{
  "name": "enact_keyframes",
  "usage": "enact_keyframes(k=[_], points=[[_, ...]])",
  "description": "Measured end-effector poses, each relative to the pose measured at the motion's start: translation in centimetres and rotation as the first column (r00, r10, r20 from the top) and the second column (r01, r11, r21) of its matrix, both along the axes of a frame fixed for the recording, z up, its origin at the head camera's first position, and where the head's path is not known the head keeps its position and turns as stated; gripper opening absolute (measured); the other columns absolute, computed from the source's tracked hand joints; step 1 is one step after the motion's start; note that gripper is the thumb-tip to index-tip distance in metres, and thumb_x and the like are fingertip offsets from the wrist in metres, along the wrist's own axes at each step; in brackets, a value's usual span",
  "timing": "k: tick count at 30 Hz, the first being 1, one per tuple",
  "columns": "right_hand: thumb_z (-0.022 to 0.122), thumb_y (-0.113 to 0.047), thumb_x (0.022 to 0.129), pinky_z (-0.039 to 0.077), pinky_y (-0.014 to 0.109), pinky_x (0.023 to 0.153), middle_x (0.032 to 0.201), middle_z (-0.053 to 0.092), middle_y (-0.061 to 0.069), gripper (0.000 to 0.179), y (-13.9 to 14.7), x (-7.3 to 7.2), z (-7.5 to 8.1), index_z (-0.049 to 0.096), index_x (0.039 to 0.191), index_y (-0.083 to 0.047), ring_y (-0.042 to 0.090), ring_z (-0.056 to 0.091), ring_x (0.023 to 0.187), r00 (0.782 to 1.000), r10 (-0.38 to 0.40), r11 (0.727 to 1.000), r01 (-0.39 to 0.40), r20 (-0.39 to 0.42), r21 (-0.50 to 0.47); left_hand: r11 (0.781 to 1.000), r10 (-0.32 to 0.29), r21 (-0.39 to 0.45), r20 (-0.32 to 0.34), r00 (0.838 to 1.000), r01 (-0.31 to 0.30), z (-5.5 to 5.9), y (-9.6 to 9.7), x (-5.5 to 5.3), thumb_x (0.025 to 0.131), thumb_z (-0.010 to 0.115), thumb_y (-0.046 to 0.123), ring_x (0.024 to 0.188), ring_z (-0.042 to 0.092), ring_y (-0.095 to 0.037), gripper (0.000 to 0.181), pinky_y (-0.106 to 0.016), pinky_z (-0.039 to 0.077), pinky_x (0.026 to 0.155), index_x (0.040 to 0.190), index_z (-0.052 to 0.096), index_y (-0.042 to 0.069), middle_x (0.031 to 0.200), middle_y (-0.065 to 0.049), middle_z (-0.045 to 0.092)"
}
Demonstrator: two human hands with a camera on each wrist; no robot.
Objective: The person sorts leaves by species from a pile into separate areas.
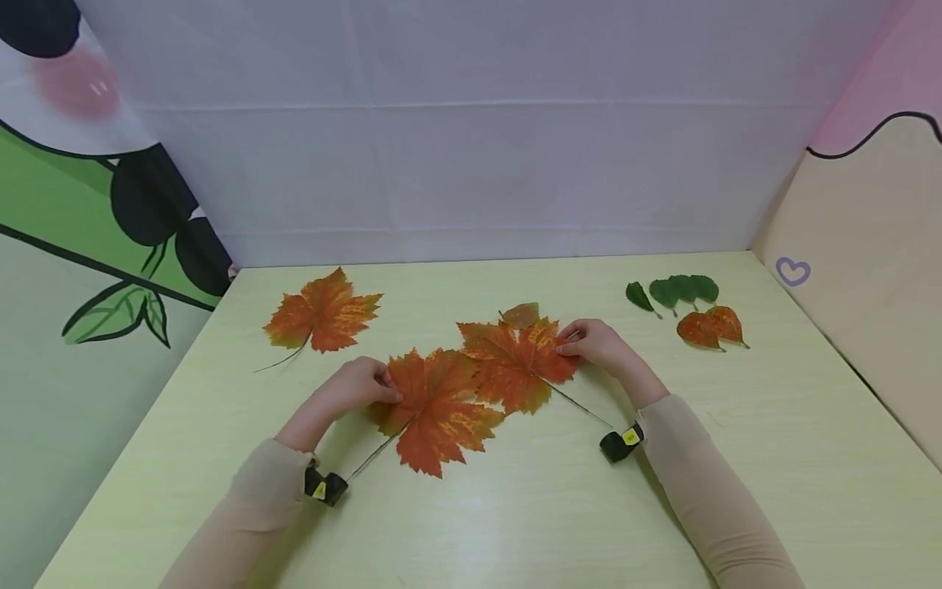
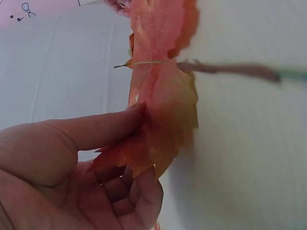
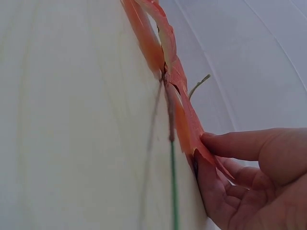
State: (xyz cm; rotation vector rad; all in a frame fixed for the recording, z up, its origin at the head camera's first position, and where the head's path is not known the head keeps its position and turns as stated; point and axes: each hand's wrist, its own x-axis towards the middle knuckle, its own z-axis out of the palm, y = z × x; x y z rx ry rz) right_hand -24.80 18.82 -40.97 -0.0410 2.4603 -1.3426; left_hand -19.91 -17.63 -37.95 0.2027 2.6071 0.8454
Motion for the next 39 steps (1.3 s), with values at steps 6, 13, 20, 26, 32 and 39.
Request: enact_keyframes(k=[6, 13, 20, 26, 32, 39], points=[[0.062, -0.009, 0.084, 0.044, 0.021, 0.062, 0.084, 0.057, 0.007, 0.026, 0.0, 0.0, 0.0, 0.057, 0.105, 0.006, 0.012, 0.052, 0.069, 1.000, 0.003, 1.000, -0.003, -0.001, 0.009, 0.998, -0.034, 0.047, 0.009, 0.999, 0.034, 0.9, -1.0, -0.7, 0.082, 0.066, 0.018, 0.067, 0.046, -0.016, 0.015, -0.028, 0.039, 0.059, 0.083, 0.064, 0.003, 0.074, -0.003, 0.057], [0.062, -0.009, 0.085, 0.044, 0.022, 0.063, 0.084, 0.057, 0.007, 0.026, 0.0, 0.1, 0.3, 0.057, 0.106, 0.005, 0.012, 0.052, 0.069, 1.000, 0.014, 1.000, -0.013, -0.013, 0.016, 0.992, -0.050, 0.110, -0.029, 0.998, 0.053, 2.1, -1.8, -1.8, 0.084, 0.064, 0.018, 0.068, 0.042, -0.017, 0.015, -0.029, 0.036, 0.061, 0.084, 0.059, 0.003, 0.072, -0.002, 0.051], [0.062, -0.008, 0.084, 0.044, 0.021, 0.064, 0.087, 0.059, 0.009, 0.027, 0.1, 0.1, 0.1, 0.057, 0.106, 0.006, 0.012, 0.053, 0.071, 1.000, 0.022, 1.000, -0.022, -0.022, 0.017, 0.987, 0.018, 0.161, -0.053, 0.998, -0.009, 3.4, -1.8, -3.0, 0.087, 0.061, 0.020, 0.081, 0.047, -0.020, 0.020, -0.032, 0.042, 0.070, 0.097, 0.061, 0.003, 0.085, -0.005, 0.057], [0.062, -0.008, 0.083, 0.043, 0.022, 0.065, 0.086, 0.057, 0.008, 0.026, 0.1, -0.1, 0.0, 0.057, 0.105, 0.005, 0.014, 0.052, 0.073, 1.000, 0.007, 1.000, -0.006, -0.028, 0.029, 0.969, 0.087, 0.232, -0.008, 0.996, -0.083, 3.4, -1.5, -3.9, 0.089, 0.058, 0.022, 0.082, 0.045, -0.020, 0.027, -0.036, 0.039, 0.077, 0.105, 0.059, 0.001, 0.084, -0.002, 0.054], [0.062, -0.008, 0.083, 0.042, 0.022, 0.066, 0.087, 0.057, 0.008, 0.027, 0.2, -0.1, 0.1, 0.057, 0.106, 0.005, 0.015, 0.051, 0.075, 0.999, 0.005, 0.999, -0.004, -0.033, 0.035, 0.942, 0.178, 0.286, 0.008, 0.984, -0.173, 3.3, -1.1, -4.6, 0.089, 0.057, 0.026, 0.096, 0.046, -0.023, 0.032, -0.044, 0.033, 0.094, 0.109, 0.056, 0.001, 0.094, -0.002, 0.054], [0.062, -0.007, 0.083, 0.043, 0.022, 0.067, 0.090, 0.058, 0.010, 0.029, 0.2, 0.1, 0.1, 0.054, 0.108, 0.007, 0.015, 0.053, 0.076, 1.000, 0.011, 1.000, -0.011, -0.026, 0.018, 0.889, 0.279, 0.358, 0.074, 0.957, -0.287, 2.9, -0.7, -5.5, 0.090, 0.055, 0.028, 0.119, 0.038, -0.031, 0.036, -0.056, 0.023, 0.102, 0.113, 0.051, 0.001, 0.111, -0.009, 0.049]])
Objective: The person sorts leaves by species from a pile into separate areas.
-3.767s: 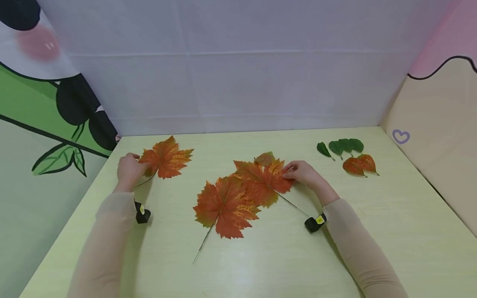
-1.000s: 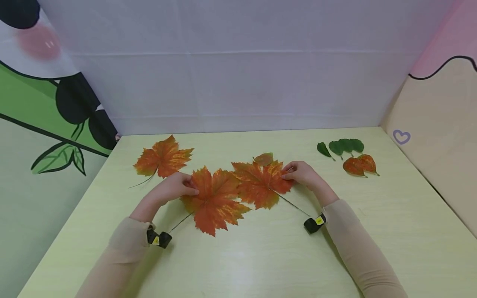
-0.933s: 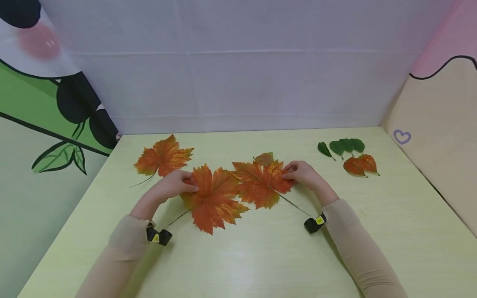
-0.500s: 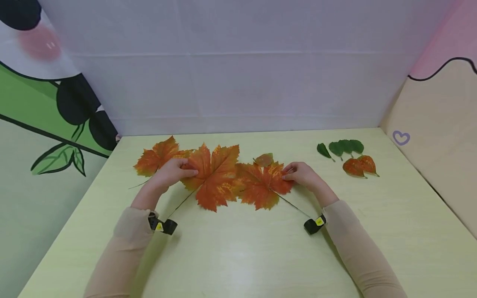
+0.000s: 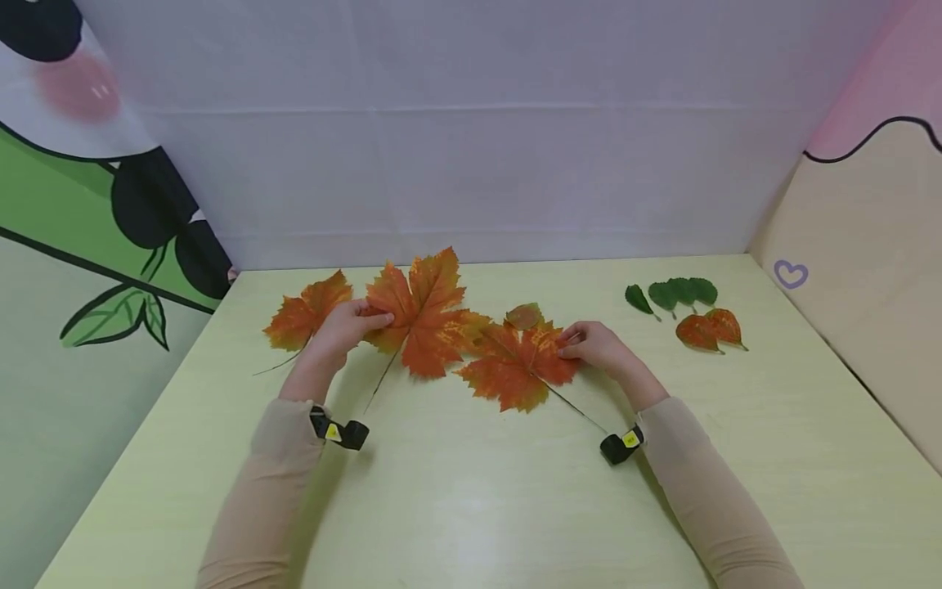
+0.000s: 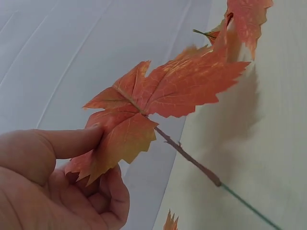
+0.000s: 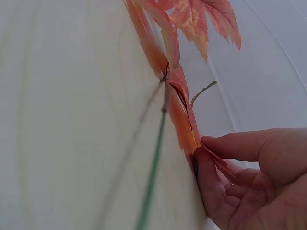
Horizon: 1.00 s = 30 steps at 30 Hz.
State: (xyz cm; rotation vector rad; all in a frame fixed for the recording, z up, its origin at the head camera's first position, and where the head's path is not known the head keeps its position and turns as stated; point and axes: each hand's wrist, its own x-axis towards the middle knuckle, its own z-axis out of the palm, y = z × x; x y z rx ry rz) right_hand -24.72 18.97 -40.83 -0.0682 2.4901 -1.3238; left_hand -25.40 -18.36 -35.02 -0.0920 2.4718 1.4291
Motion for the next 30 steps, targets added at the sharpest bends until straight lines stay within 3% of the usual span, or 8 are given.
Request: enact_keyframes(k=[5, 8, 12, 18, 25, 30], points=[[0.062, -0.007, 0.083, 0.043, 0.022, 0.067, 0.090, 0.058, 0.010, 0.030, 0.1, 0.1, 0.1, 0.054, 0.108, 0.007, 0.014, 0.053, 0.076, 1.000, -0.003, 1.000, 0.003, -0.002, 0.004, 0.995, 0.063, 0.076, 0.005, 0.998, -0.063, 0.0, 0.3, -0.8, 0.089, 0.056, 0.031, 0.118, 0.037, -0.029, 0.037, -0.058, 0.022, 0.101, 0.113, 0.051, 0.003, 0.115, -0.007, 0.047], [0.063, -0.007, 0.083, 0.043, 0.022, 0.067, 0.090, 0.058, 0.010, 0.030, 0.1, 0.0, 0.1, 0.055, 0.108, 0.006, 0.015, 0.053, 0.076, 1.000, -0.004, 1.000, 0.004, -0.006, 0.009, 0.984, 0.110, 0.141, -0.004, 0.994, -0.109, -0.5, 0.4, -1.3, 0.089, 0.057, 0.029, 0.104, 0.046, -0.020, 0.034, -0.047, 0.031, 0.099, 0.113, 0.051, 0.004, 0.103, 0.000, 0.050], [0.063, -0.007, 0.083, 0.042, 0.021, 0.066, 0.089, 0.057, 0.010, 0.029, 0.0, 0.0, 0.1, 0.055, 0.108, 0.006, 0.015, 0.052, 0.076, 1.000, -0.009, 1.000, 0.009, -0.007, 0.015, 0.969, 0.168, 0.184, -0.017, 0.986, -0.162, -1.5, 0.6, -2.0, 0.090, 0.056, 0.023, 0.083, 0.050, -0.010, 0.036, -0.028, 0.040, 0.084, 0.117, 0.050, 0.000, 0.092, 0.005, 0.050], [0.063, -0.007, 0.083, 0.042, 0.021, 0.065, 0.088, 0.058, 0.009, 0.028, -0.2, 0.0, 0.0, 0.056, 0.106, 0.005, 0.014, 0.052, 0.074, 1.000, -0.011, 1.000, 0.011, -0.003, 0.016, 0.973, 0.219, 0.083, -0.066, 0.974, -0.213, -3.0, 1.0, -2.9, 0.089, 0.057, 0.022, 0.087, 0.044, -0.016, 0.038, -0.025, 0.037, 0.076, 0.118, 0.052, -0.003, 0.097, -0.001, 0.051], [0.063, -0.009, 0.083, 0.042, 0.021, 0.065, 0.089, 0.057, 0.010, 0.028, -0.3, 0.0, 0.4, 0.055, 0.107, 0.005, 0.015, 0.052, 0.075, 1.000, -0.001, 0.998, 0.001, -0.003, 0.058, 0.973, 0.228, -0.009, -0.055, 0.972, -0.229, -3.6, 1.4, -3.2, 0.088, 0.058, 0.024, 0.081, 0.037, -0.020, 0.025, -0.031, 0.032, 0.069, 0.096, 0.047, 0.002, 0.084, -0.003, 0.039], [0.063, -0.009, 0.083, 0.044, 0.022, 0.064, 0.091, 0.057, 0.012, 0.030, -0.4, 0.1, 0.7, 0.054, 0.107, 0.006, 0.014, 0.054, 0.073, 1.000, 0.019, 0.997, -0.019, 0.011, 0.069, 0.967, 0.254, -0.030, -0.022, 0.967, -0.254, -4.5, 1.3, -3.7, 0.089, 0.057, 0.023, 0.089, 0.042, -0.022, 0.036, -0.031, 0.036, 0.076, 0.113, 0.050, -0.003, 0.099, -0.008, 0.047]])
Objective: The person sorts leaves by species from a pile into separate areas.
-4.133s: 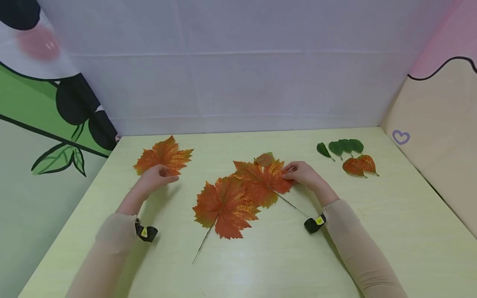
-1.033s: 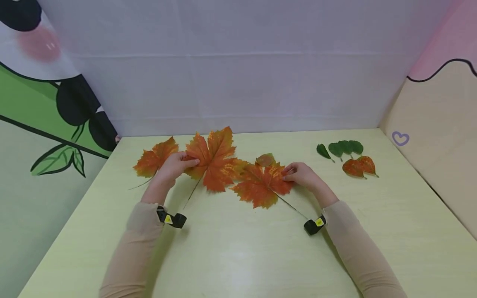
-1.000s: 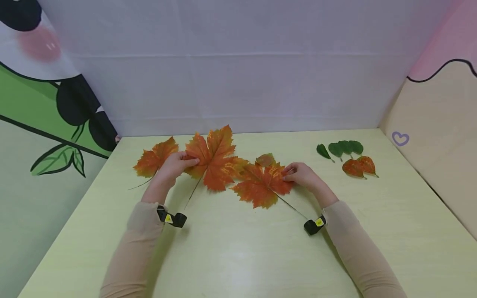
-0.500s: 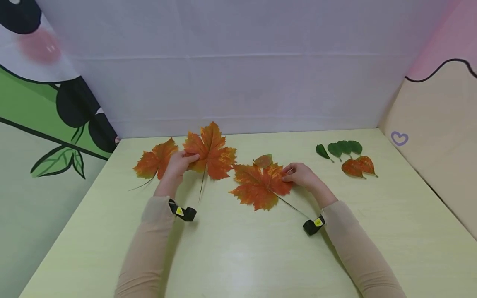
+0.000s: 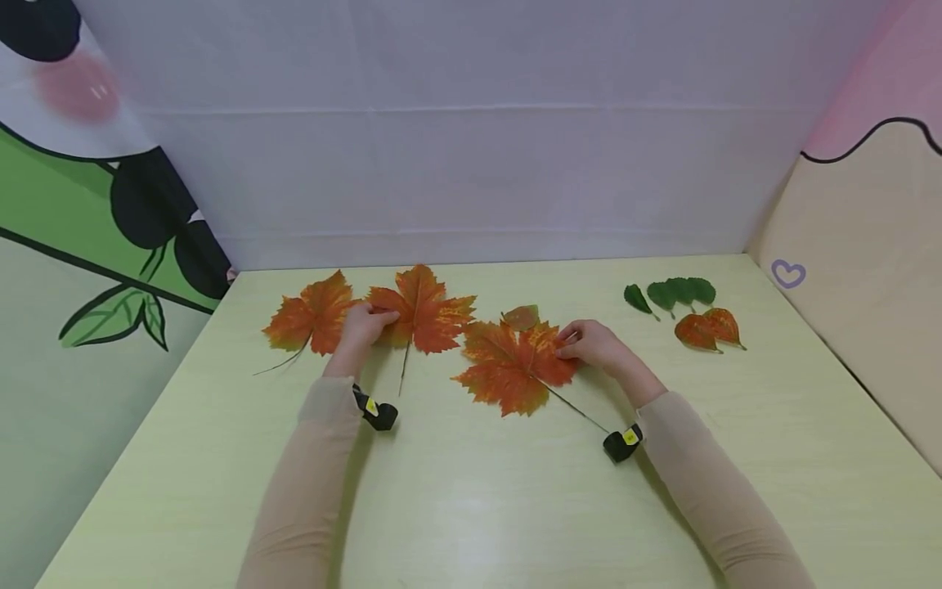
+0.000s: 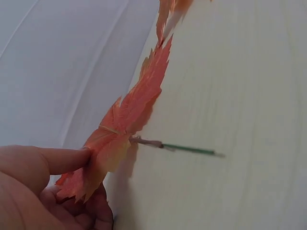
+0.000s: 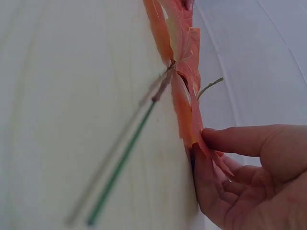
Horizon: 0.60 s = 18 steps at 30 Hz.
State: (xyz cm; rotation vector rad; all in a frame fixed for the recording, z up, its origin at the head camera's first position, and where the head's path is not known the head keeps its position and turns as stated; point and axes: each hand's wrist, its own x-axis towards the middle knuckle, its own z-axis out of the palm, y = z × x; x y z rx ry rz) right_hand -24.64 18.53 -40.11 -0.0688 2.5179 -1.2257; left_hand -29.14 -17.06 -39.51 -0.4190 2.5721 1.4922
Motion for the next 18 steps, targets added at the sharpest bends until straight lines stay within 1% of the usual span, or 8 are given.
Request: enact_keyframes(k=[2, 6, 9, 11, 14, 16, 18], points=[[0.063, -0.010, 0.083, 0.044, 0.022, 0.064, 0.092, 0.058, 0.012, 0.030, 0.0, 0.0, 0.2, 0.055, 0.108, 0.006, 0.014, 0.054, 0.073, 1.000, 0.017, 1.000, -0.017, 0.002, 0.021, 1.000, 0.012, -0.018, -0.001, 1.000, -0.012, -0.3, 0.0, -0.1, 0.090, 0.056, 0.022, 0.093, 0.044, -0.022, 0.039, -0.031, 0.038, 0.079, 0.117, 0.050, -0.004, 0.106, -0.011, 0.050], [0.065, -0.015, 0.082, 0.043, 0.024, 0.065, 0.095, 0.059, 0.013, 0.033, 0.1, -0.1, 0.8, 0.058, 0.107, 0.005, 0.016, 0.053, 0.075, 0.997, 0.073, 0.989, -0.071, -0.008, 0.129, 0.997, 0.029, -0.065, -0.019, 0.999, -0.030, -0.6, 0.4, -0.1, 0.089, 0.057, 0.022, 0.095, 0.049, -0.025, 0.037, -0.033, 0.041, 0.081, 0.115, 0.054, -0.004, 0.111, -0.016, 0.054], [0.065, -0.019, 0.081, 0.044, 0.027, 0.067, 0.097, 0.061, 0.014, 0.034, 0.3, -0.3, 1.5, 0.060, 0.105, 0.004, 0.019, 0.054, 0.078, 0.993, 0.117, 0.966, -0.112, -0.008, 0.231, 0.993, 0.036, -0.115, -0.035, 0.999, -0.040, -0.8, 0.6, 0.1, 0.088, 0.059, 0.024, 0.093, 0.051, -0.025, 0.034, -0.033, 0.042, 0.078, 0.109, 0.058, -0.002, 0.109, -0.016, 0.057], [0.064, -0.021, 0.082, 0.045, 0.028, 0.067, 0.093, 0.061, 0.013, 0.035, 0.3, -0.6, 2.0, 0.060, 0.105, 0.005, 0.019, 0.055, 0.076, 0.992, 0.128, 0.951, -0.125, 0.009, 0.284, 0.989, 0.041, -0.143, -0.042, 0.998, -0.046, -0.9, 0.7, 0.2, 0.087, 0.060, 0.026, 0.091, 0.052, -0.025, 0.032, -0.032, 0.043, 0.075, 0.105, 0.060, -0.001, 0.108, -0.015, 0.058], [0.063, -0.022, 0.083, 0.046, 0.028, 0.062, 0.084, 0.061, 0.011, 0.034, 0.4, -1.0, 2.7, 0.060, 0.103, 0.004, 0.018, 0.055, 0.070, 0.990, 0.140, 0.925, -0.137, 0.018, 0.355, 0.985, 0.042, -0.168, -0.048, 0.998, -0.050, -0.9, 0.7, 0.3, 0.086, 0.061, 0.027, 0.088, 0.051, -0.024, 0.031, -0.029, 0.041, 0.070, 0.101, 0.061, 0.000, 0.105, -0.014, 0.060], [0.062, -0.023, 0.084, 0.045, 0.028, 0.061, 0.083, 0.061, 0.011, 0.033, 0.3, -1.3, 3.2, 0.059, 0.103, 0.004, 0.018, 0.055, 0.070, 0.990, 0.144, 0.909, -0.133, 0.002, 0.394, 0.984, 0.039, -0.171, -0.050, 0.998, -0.047, -0.9, 0.7, 0.4, 0.086, 0.061, 0.028, 0.086, 0.051, -0.024, 0.031, -0.029, 0.040, 0.069, 0.100, 0.061, 0.000, 0.103, -0.014, 0.060], [0.060, -0.025, 0.085, 0.044, 0.030, 0.063, 0.090, 0.062, 0.014, 0.034, -0.1, -1.6, 3.6, 0.059, 0.103, 0.004, 0.021, 0.056, 0.074, 0.988, 0.150, 0.901, -0.121, -0.037, 0.417, 0.984, 0.039, -0.171, -0.055, 0.998, -0.048, -0.8, 0.6, 0.4, 0.086, 0.062, 0.028, 0.084, 0.050, -0.022, 0.031, -0.028, 0.039, 0.067, 0.098, 0.061, 0.000, 0.098, -0.012, 0.060]])
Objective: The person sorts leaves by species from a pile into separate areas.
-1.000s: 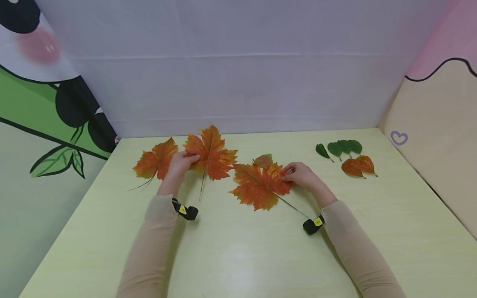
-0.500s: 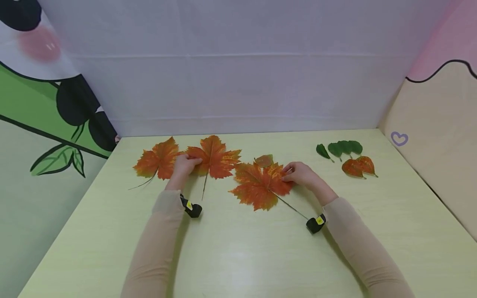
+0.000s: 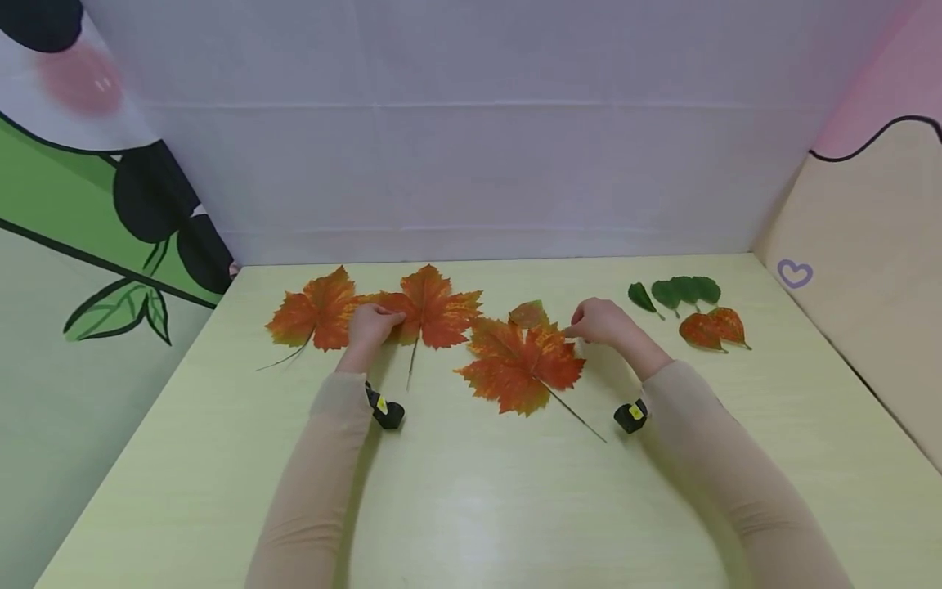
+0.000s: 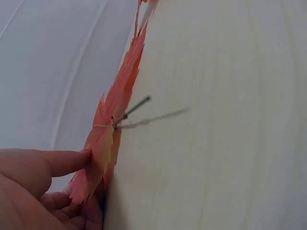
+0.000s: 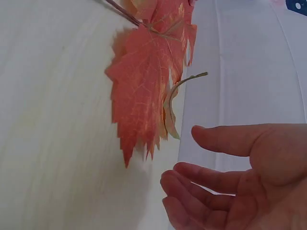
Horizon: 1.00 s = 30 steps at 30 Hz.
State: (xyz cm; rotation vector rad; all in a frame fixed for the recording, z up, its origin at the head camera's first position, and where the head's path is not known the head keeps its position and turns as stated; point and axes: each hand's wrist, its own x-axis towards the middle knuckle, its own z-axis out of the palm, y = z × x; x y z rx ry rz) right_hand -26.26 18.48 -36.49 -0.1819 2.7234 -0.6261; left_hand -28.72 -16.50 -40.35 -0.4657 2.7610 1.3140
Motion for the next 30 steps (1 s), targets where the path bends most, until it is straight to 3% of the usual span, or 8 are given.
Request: enact_keyframes(k=[4, 7, 10, 13, 17, 23, 30], points=[[0.054, -0.030, 0.089, 0.046, 0.036, 0.071, 0.105, 0.061, 0.018, 0.037, -1.5, -0.5, 1.0, 0.059, 0.107, 0.003, 0.027, 0.058, 0.084, 0.996, 0.005, 1.000, -0.005, -0.093, -0.004, 1.000, -0.008, 0.001, -0.004, 1.000, 0.008, 0.0, -0.2, 0.1, 0.085, 0.062, 0.028, 0.080, 0.049, -0.021, 0.030, -0.027, 0.038, 0.065, 0.094, 0.060, 0.000, 0.091, -0.009, 0.058], [0.050, -0.033, 0.092, 0.045, 0.037, 0.072, 0.104, 0.062, 0.018, 0.040, -3.0, -0.8, 1.6, 0.059, 0.108, 0.003, 0.026, 0.058, 0.080, 0.990, 0.011, 1.000, -0.012, -0.141, -0.011, 1.000, -0.018, -0.006, 0.000, 1.000, 0.018, 0.0, -0.3, 0.2, 0.085, 0.062, 0.029, 0.077, 0.047, -0.021, 0.028, -0.027, 0.037, 0.063, 0.090, 0.058, 0.001, 0.087, -0.007, 0.055], [0.047, -0.038, 0.093, 0.043, 0.033, 0.065, 0.084, 0.062, 0.012, 0.044, -4.5, -1.4, 1.9, 0.062, 0.100, 0.003, 0.021, 0.053, 0.065, 0.988, 0.005, 1.000, -0.007, -0.155, -0.013, 1.000, -0.030, -0.007, -0.001, 1.000, 0.030, -0.1, -0.3, 0.1, 0.085, 0.062, 0.029, 0.075, 0.045, -0.020, 0.028, -0.026, 0.036, 0.061, 0.088, 0.058, 0.001, 0.086, -0.007, 0.054], [0.045, -0.043, 0.092, 0.037, 0.030, 0.059, 0.060, 0.050, 0.003, 0.049, -5.8, -2.0, 1.9, 0.063, 0.086, 0.001, 0.015, 0.042, 0.053, 0.990, 0.000, 1.000, 0.000, -0.141, -0.001, 0.999, -0.037, -0.003, -0.006, 0.999, 0.037, -0.2, -0.4, 0.1, 0.086, 0.062, 0.029, 0.076, 0.045, -0.020, 0.028, -0.026, 0.036, 0.062, 0.089, 0.059, 0.001, 0.088, -0.008, 0.056], [0.045, -0.044, 0.092, 0.036, 0.029, 0.057, 0.050, 0.039, -0.001, 0.051, -7.3, -2.7, 1.7, 0.063, 0.076, 0.001, 0.014, 0.037, 0.048, 0.997, 0.004, 1.000, -0.002, -0.079, 0.031, 0.999, -0.040, -0.006, -0.006, 0.999, 0.040, -0.2, -0.4, 0.1, 0.086, 0.062, 0.029, 0.077, 0.046, -0.021, 0.029, -0.026, 0.037, 0.063, 0.091, 0.060, 0.000, 0.091, -0.010, 0.057], [0.052, -0.047, 0.087, 0.040, 0.028, 0.057, 0.053, 0.046, 0.000, 0.048, -8.9, -3.5, 1.3, 0.067, 0.078, -0.002, 0.014, 0.044, 0.050, 0.999, -0.041, 0.996, 0.041, -0.002, 0.082, 0.999, -0.041, -0.016, 0.003, 0.999, 0.041, -0.4, -0.5, 0.0, 0.085, 0.062, 0.030, 0.078, 0.047, -0.021, 0.030, -0.026, 0.037, 0.063, 0.090, 0.060, 0.001, 0.091, -0.009, 0.056], [0.062, -0.029, 0.082, 0.043, 0.030, 0.057, 0.078, 0.058, 0.005, 0.022, -10.4, -3.5, 0.4, 0.064, 0.079, -0.008, 0.019, 0.051, 0.069, 0.996, -0.008, 0.981, 0.026, -0.093, 0.194, 0.999, -0.040, -0.015, 0.002, 0.999, 0.040, -0.4, -0.4, 0.0, 0.086, 0.061, 0.029, 0.078, 0.047, -0.022, 0.030, -0.026, 0.038, 0.063, 0.092, 0.060, 0.000, 0.090, -0.010, 0.056]])
